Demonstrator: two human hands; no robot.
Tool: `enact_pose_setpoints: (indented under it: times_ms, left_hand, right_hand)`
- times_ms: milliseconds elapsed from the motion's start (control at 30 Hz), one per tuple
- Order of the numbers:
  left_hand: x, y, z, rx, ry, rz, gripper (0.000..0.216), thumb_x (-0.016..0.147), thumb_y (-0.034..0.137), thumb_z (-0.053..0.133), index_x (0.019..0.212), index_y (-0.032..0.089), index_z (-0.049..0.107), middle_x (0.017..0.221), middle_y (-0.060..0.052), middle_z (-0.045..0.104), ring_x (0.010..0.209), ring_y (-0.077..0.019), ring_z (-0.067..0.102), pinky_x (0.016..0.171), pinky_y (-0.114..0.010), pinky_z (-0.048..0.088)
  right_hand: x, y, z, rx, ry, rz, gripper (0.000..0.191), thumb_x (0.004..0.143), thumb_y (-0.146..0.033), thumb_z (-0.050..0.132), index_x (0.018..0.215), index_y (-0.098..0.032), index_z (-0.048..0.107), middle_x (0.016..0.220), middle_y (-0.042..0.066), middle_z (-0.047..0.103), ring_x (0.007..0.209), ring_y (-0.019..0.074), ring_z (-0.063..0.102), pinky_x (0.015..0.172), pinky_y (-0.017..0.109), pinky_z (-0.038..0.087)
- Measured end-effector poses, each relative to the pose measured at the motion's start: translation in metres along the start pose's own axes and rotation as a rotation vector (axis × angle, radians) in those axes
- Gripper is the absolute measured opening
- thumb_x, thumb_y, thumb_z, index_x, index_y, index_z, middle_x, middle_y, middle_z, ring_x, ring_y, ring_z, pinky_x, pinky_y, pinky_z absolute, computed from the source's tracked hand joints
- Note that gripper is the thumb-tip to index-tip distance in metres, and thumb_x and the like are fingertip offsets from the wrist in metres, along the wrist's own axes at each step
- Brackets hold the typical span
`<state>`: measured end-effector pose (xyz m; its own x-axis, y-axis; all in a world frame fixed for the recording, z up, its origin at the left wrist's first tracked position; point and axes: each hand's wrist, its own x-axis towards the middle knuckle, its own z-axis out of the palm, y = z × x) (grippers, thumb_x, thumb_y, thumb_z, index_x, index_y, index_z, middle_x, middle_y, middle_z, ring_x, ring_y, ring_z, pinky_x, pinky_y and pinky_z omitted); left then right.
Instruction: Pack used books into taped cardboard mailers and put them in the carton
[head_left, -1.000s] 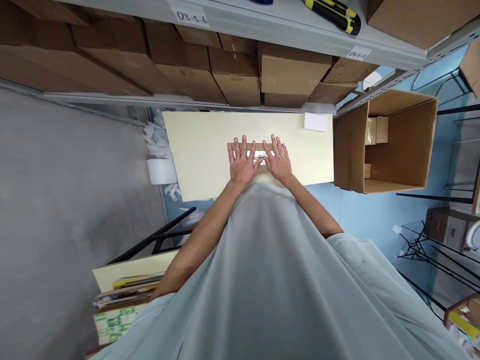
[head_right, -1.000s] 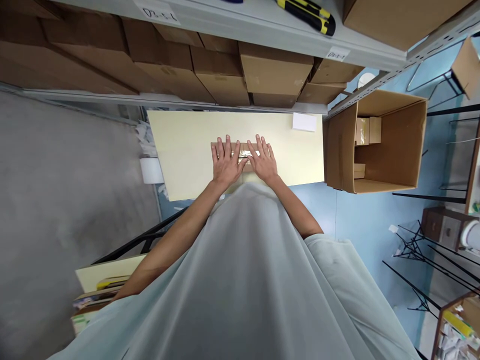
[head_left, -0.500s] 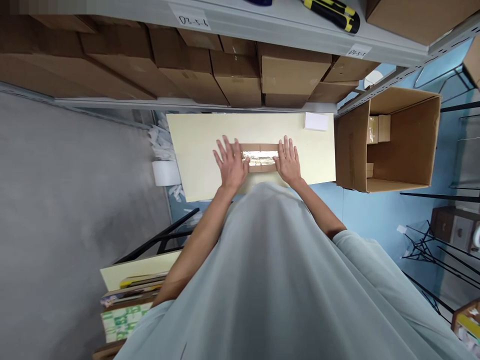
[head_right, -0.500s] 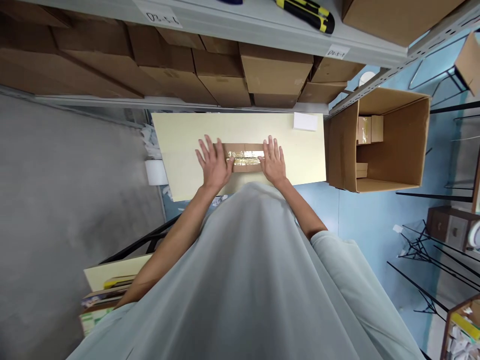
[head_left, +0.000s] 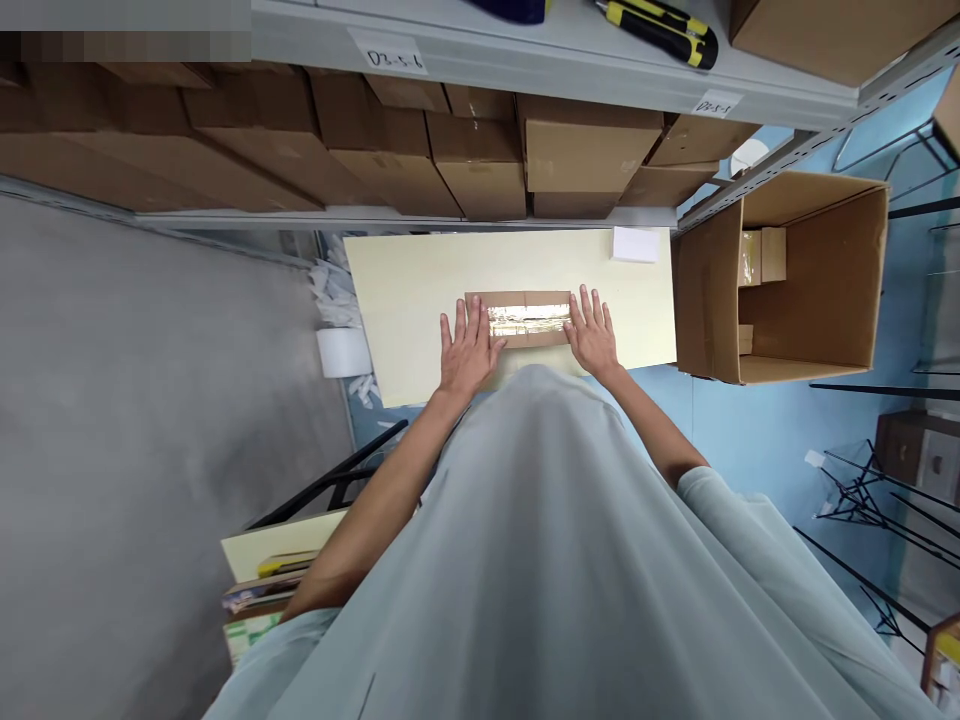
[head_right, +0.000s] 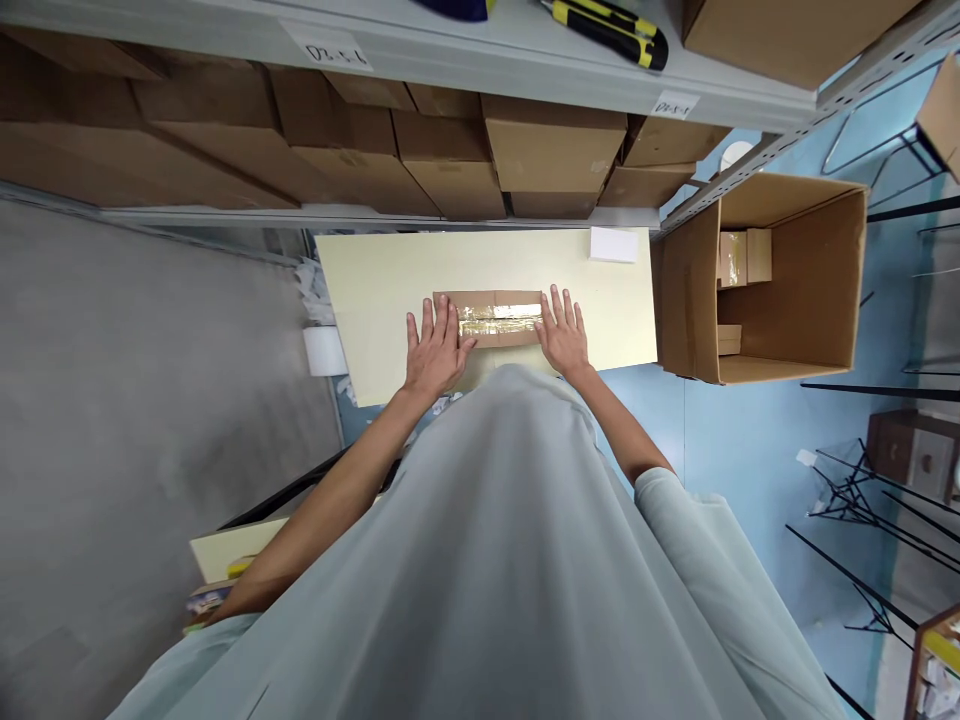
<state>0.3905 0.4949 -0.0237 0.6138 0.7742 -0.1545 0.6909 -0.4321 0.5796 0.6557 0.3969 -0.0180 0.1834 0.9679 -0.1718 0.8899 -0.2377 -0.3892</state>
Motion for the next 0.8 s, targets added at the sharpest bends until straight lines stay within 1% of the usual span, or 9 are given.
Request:
enact_pose_setpoints:
  times_ms: [67, 133, 200, 267, 433, 567, 633, 733, 800]
  left_hand:
    - [0.002, 0.009, 0.002, 0.022, -0.044, 0.080, 0.078, 0.113, 0.054, 0.034, 0.179, 0.015, 0.024, 0.186, -0.014, 0.018, 0.175, -0.0355, 0.003, 0.140, -0.067, -0.005]
    - [0.004, 0.017, 0.006, 0.030, -0.126, 0.186, 0.075, 0.113, 0.049, 0.036, 0.179, 0.016, 0.027, 0.186, -0.013, 0.022, 0.175, -0.0343, 0.006, 0.141, -0.065, -0.003]
    - [0.002, 0.020, 0.010, 0.031, -0.192, 0.249, 0.073, 0.112, 0.046, 0.037, 0.178, 0.016, 0.028, 0.185, -0.012, 0.025, 0.175, -0.0327, 0.009, 0.142, -0.062, 0.000]
    - [-0.004, 0.015, 0.008, 0.035, -0.202, 0.241, 0.074, 0.111, 0.044, 0.038, 0.178, 0.015, 0.028, 0.184, -0.012, 0.026, 0.175, -0.0320, 0.010, 0.142, -0.061, 0.001]
    - [-0.026, -0.006, -0.008, 0.027, -0.149, 0.129, 0.072, 0.113, 0.042, 0.033, 0.178, 0.015, 0.027, 0.184, -0.014, 0.026, 0.175, -0.0322, 0.009, 0.141, -0.064, -0.001]
    - [-0.028, -0.014, -0.011, -0.062, -0.044, -0.017, 0.074, 0.113, 0.050, 0.033, 0.177, 0.013, 0.029, 0.186, -0.016, 0.021, 0.175, -0.0324, 0.011, 0.141, -0.060, 0.009]
    - [-0.023, -0.019, -0.007, -0.149, 0.026, -0.137, 0.076, 0.113, 0.056, 0.035, 0.176, 0.014, 0.031, 0.185, -0.018, 0.022, 0.174, -0.0320, 0.017, 0.141, -0.056, 0.017]
    - [-0.012, -0.027, 0.001, -0.294, 0.084, -0.323, 0.076, 0.112, 0.061, 0.040, 0.171, 0.014, 0.042, 0.177, -0.021, 0.043, 0.165, -0.0324, 0.042, 0.135, -0.050, 0.035]
    - [-0.004, -0.028, 0.004, -0.359, 0.109, -0.395, 0.071, 0.111, 0.057, 0.045, 0.166, 0.013, 0.051, 0.163, -0.023, 0.060, 0.150, -0.0324, 0.060, 0.125, -0.048, 0.049]
  right_hand:
    - [0.002, -0.015, 0.001, -0.014, -0.029, -0.083, 0.067, 0.118, -0.045, 0.025, 0.179, -0.015, 0.026, 0.188, 0.011, 0.015, 0.176, 0.0317, 0.004, 0.142, 0.064, 0.009]
    - [0.003, -0.026, 0.003, -0.025, -0.106, -0.210, 0.066, 0.118, -0.042, 0.030, 0.179, -0.016, 0.028, 0.187, 0.009, 0.018, 0.176, 0.0298, 0.007, 0.143, 0.060, 0.010]
    - [0.000, -0.027, 0.003, -0.037, -0.192, -0.301, 0.065, 0.118, -0.040, 0.033, 0.178, -0.018, 0.030, 0.186, 0.007, 0.023, 0.176, 0.0280, 0.011, 0.144, 0.056, 0.011]
    - [-0.006, -0.018, 0.000, -0.058, -0.228, -0.300, 0.063, 0.117, -0.038, 0.034, 0.177, -0.018, 0.033, 0.186, 0.007, 0.025, 0.175, 0.0277, 0.014, 0.144, 0.056, 0.013]
    - [-0.023, 0.005, -0.012, -0.089, -0.180, -0.169, 0.061, 0.117, -0.036, 0.033, 0.176, -0.020, 0.036, 0.186, 0.006, 0.023, 0.175, 0.0293, 0.013, 0.143, 0.059, 0.013]
    - [-0.022, -0.003, -0.009, -0.037, -0.120, -0.119, 0.067, 0.118, -0.043, 0.028, 0.178, -0.013, 0.028, 0.187, 0.011, 0.021, 0.176, 0.0285, 0.012, 0.143, 0.055, 0.013]
    - [-0.017, -0.006, -0.004, 0.026, -0.096, -0.073, 0.070, 0.117, -0.048, 0.028, 0.178, -0.012, 0.028, 0.187, 0.013, 0.020, 0.175, 0.0302, 0.018, 0.142, 0.055, 0.020]
    - [-0.011, 0.000, 0.005, 0.163, -0.065, 0.090, 0.079, 0.115, -0.059, 0.029, 0.177, -0.010, 0.028, 0.186, 0.019, 0.019, 0.165, 0.0380, 0.040, 0.130, 0.058, 0.043]
    - [-0.008, 0.006, 0.008, 0.265, -0.023, 0.200, 0.081, 0.114, -0.061, 0.030, 0.175, -0.008, 0.030, 0.182, 0.024, 0.031, 0.154, 0.0395, 0.055, 0.121, 0.058, 0.052]
